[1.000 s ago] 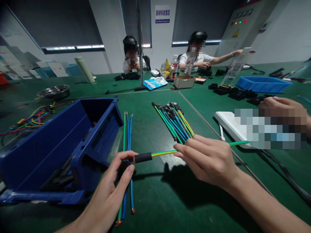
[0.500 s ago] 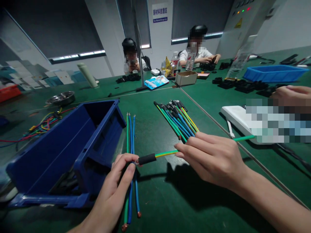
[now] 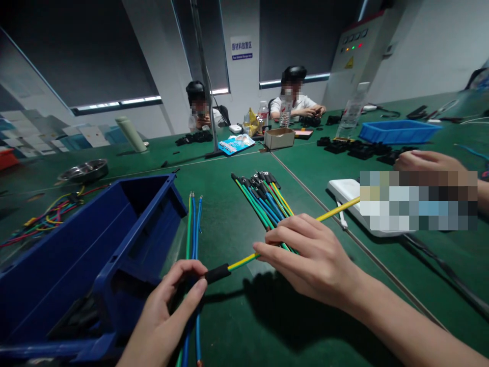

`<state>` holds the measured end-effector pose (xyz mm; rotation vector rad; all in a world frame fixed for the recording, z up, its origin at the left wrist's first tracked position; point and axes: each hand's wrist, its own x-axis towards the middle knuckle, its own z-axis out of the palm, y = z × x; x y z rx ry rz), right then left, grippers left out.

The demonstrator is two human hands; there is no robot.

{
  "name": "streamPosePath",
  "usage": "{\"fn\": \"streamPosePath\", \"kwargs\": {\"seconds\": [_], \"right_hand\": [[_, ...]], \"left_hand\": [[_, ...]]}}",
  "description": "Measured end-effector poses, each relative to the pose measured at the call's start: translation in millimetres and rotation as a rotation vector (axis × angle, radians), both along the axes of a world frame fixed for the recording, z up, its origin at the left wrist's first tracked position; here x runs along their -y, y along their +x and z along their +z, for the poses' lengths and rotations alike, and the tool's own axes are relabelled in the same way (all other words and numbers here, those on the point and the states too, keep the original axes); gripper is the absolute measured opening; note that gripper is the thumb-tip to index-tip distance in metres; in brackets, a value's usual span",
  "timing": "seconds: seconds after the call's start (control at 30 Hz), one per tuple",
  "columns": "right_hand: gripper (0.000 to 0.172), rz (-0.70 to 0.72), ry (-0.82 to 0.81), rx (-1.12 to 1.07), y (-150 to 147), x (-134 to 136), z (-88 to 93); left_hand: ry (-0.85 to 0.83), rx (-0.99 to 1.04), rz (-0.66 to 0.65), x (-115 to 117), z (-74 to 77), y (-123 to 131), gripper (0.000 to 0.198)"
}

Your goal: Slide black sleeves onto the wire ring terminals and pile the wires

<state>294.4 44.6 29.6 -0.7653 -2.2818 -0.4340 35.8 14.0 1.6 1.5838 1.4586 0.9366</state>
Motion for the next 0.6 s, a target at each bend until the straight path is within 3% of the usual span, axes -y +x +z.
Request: {"fn": "streamPosePath", "kwargs": {"seconds": [0.37,0.6], "right_hand": [[0.013,0.009,-0.118,-0.053,-1.3,-5.5,-5.9],[0.015,0.021,-0.073,-0.028,-2.9,-4.2,-1.3]], "left_hand": [[-0.010,0.035,-0.010,-1.2,0.1,-3.7,0.021],[-0.057,0.159,0.091,2.8,2.1,0.5,0.026]]}}
